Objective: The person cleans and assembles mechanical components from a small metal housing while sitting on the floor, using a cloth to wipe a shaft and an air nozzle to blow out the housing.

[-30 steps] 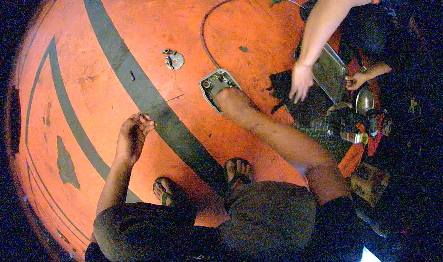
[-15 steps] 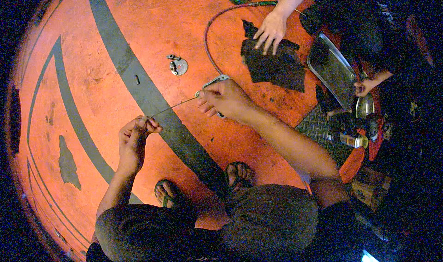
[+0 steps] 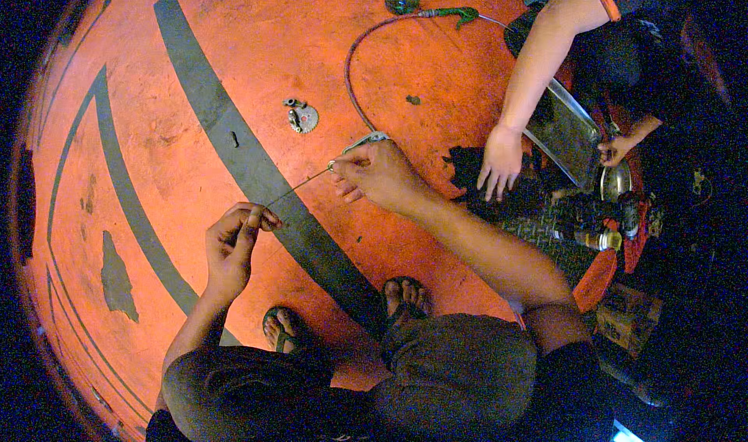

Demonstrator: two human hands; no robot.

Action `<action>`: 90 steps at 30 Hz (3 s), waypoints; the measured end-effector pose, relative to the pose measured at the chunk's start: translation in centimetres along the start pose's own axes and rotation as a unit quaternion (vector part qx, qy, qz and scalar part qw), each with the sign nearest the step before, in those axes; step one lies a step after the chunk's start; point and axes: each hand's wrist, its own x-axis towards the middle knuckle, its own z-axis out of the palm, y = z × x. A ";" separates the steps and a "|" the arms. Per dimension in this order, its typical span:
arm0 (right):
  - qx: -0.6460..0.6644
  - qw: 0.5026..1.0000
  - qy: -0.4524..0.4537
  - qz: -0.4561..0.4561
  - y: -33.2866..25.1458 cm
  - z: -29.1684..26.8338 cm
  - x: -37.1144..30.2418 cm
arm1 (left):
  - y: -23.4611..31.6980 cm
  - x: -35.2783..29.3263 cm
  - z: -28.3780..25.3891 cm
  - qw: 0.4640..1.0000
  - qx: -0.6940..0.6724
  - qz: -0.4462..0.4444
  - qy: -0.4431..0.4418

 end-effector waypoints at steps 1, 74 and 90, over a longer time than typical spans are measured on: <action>0.006 1.000 0.003 0.010 -0.3 0.0 -0.1 | 0.2 -0.1 0.1 1.000 0.006 0.002 -0.002; -0.622 0.744 0.097 -0.224 10.4 -4.1 6.9 | -4.3 0.1 -0.2 0.823 -0.520 -0.217 -0.069; -0.703 0.676 0.076 -0.211 9.7 -2.8 5.9 | -3.8 0.0 -0.3 0.835 -0.500 -0.223 -0.055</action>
